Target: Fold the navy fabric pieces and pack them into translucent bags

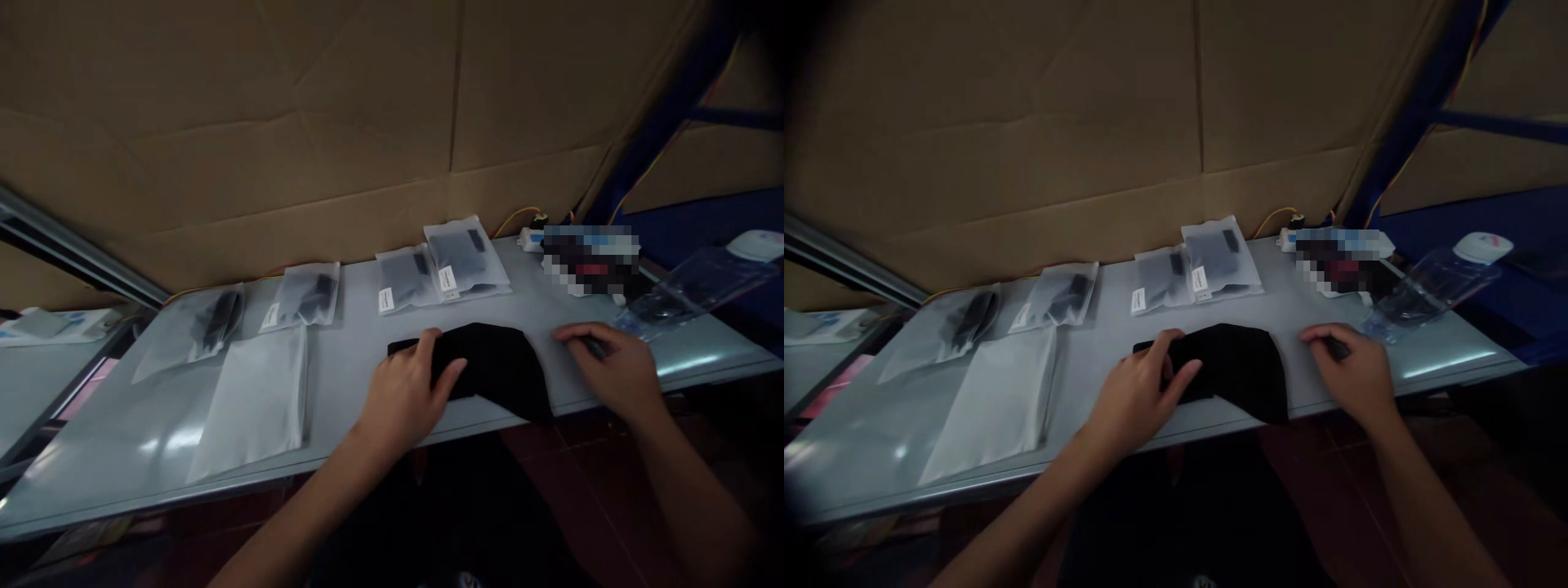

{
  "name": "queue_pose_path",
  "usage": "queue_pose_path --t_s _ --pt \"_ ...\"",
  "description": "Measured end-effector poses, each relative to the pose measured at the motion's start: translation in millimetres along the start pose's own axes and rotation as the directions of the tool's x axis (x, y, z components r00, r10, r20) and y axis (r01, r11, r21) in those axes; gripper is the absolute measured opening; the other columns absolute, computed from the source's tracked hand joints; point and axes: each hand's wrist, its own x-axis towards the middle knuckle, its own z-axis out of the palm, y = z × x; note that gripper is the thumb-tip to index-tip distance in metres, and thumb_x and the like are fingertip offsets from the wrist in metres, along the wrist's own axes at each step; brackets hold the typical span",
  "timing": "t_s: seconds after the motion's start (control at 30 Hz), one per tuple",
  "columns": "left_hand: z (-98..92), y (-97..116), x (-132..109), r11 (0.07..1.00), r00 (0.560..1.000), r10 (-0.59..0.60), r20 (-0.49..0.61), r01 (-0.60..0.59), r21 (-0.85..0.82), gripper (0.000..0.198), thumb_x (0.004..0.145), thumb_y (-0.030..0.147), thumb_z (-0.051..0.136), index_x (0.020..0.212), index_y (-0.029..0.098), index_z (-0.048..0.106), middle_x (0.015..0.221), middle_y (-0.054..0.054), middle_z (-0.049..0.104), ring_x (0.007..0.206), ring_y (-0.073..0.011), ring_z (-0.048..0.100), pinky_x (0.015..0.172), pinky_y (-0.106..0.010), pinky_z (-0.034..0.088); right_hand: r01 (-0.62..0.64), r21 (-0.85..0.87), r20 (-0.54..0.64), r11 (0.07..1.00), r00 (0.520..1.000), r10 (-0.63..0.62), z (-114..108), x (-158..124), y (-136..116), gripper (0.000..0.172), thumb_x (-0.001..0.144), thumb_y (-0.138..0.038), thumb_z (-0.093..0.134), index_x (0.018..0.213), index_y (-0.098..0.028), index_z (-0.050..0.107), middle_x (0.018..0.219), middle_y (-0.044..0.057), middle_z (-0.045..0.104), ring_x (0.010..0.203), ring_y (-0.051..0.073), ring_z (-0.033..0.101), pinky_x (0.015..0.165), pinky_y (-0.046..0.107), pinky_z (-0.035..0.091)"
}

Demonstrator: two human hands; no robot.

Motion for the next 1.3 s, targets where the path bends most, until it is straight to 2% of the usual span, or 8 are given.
queue_pose_path --t_s 0.2,0.43,0.63,0.77,0.9,1.07,1.2,1.3 --pt "-12.9 -39.3 -7.4 0.971 0.935 -0.2 -0.293 0.229 0.068 0.031 0.105 0.051 0.058 0.111 0.022 0.067 0.077 0.0 0.067 0.068 -0.0198 0.064 0.066 -0.031 0.041 -0.023 0.029 -0.016 0.999 1.0 0.023 -0.4 -0.1 -0.9 0.017 0.091 -0.029 0.065 0.092 -0.023 0.081 0.097 0.004 0.083 0.096 0.023 0.078 0.094 0.035 0.056" --pt "-12.0 -49.7 -6.5 0.96 0.959 -0.278 -0.058 0.276 -0.036 0.036 0.099 0.047 0.062 0.075 0.021 0.057 0.067 0.0 0.06 0.061 -0.0166 0.054 0.059 -0.03 0.035 -0.005 -0.014 -0.038 1.0 0.999 0.005 0.7 -0.5 -5.1 0.02 0.09 -0.03 0.062 0.09 -0.024 0.081 0.097 0.004 0.083 0.095 0.024 0.077 0.093 0.036 0.057" --pt "-27.4 22.8 29.4 0.98 0.962 -0.197 -0.189 0.201 0.003 0.024 0.099 0.041 0.068 0.088 0.021 0.063 0.078 -0.001 0.069 0.07 -0.0175 0.062 0.062 -0.03 0.039 0.01 -0.018 -0.014 1.0 1.0 -0.01 0.3 -1.0 -5.6 0.02 0.088 -0.03 0.062 0.091 -0.024 0.081 0.097 0.005 0.083 0.095 0.025 0.076 0.093 0.04 0.057" --pt "29.4 82.0 45.4 0.968 0.999 -0.052 0.001 0.05 0.247 0.019 0.1 0.03 0.069 0.113 0.016 0.069 0.097 -0.011 0.076 0.084 -0.0257 0.074 0.068 -0.034 0.05 0.001 -0.034 -0.021 0.999 1.0 -0.002 0.8 -0.2 -2.2 0.021 0.088 -0.032 0.064 0.092 -0.023 0.082 0.097 0.006 0.082 0.095 0.026 0.076 0.092 0.041 0.057" --pt "78.6 99.2 35.2 0.968 0.995 -0.001 0.096 -0.023 0.251 0.034 0.099 0.04 0.075 0.11 0.009 0.071 0.104 -0.018 0.074 0.1 -0.0335 0.073 0.08 -0.045 0.06 -0.01 0.046 -0.052 0.999 0.999 0.013 -2.1 -1.5 -8.9 0.018 0.092 -0.032 0.065 0.093 -0.024 0.081 0.097 0.006 0.082 0.095 0.026 0.077 0.094 0.042 0.058" --pt "35.8 52.7 -7.5 0.99 0.985 0.138 -0.104 -0.138 0.008 0.04 0.104 0.06 0.062 0.107 0.02 0.069 0.101 -0.011 0.073 0.095 -0.0294 0.07 0.084 -0.047 0.06 0.4 0.088 0.106 0.912 0.907 -0.408 -0.2 -10.4 -57.2 0.028 0.103 -0.03 0.061 0.127 -0.026 0.074 0.134 0.009 0.075 0.132 0.029 0.067 0.116 0.051 0.05" --pt "-22.2 -24.7 -34.6 0.925 0.914 -0.093 -0.395 0.226 0.304 0.024 0.105 0.043 0.062 0.112 0.02 0.067 0.106 -0.015 0.072 0.102 -0.0347 0.068 0.087 -0.049 0.057 0.666 0.083 0.489 0.742 0.621 -0.612 15.6 -18.2 -87.6 0.08 0.101 -0.049 0.068 0.171 -0.03 0.035 0.177 0.009 0.036 0.165 0.039 0.028 0.132 0.065 0.027" --pt "-49.8 -73.8 -51.6 0.774 0.851 -0.242 -0.466 0.459 0.436 0.033 0.103 0.044 0.063 0.118 0.015 0.068 0.117 -0.02 0.07 0.1 -0.0386 0.07 0.078 -0.046 0.055 0.709 0.046 0.587 0.703 0.55 -0.593 21.3 -28.1 -92.4 0.1 0.094 -0.065 0.072 0.175 -0.03 0.025 0.179 0.012 0.032 0.163 0.043 0.031 0.128 0.07 0.031"
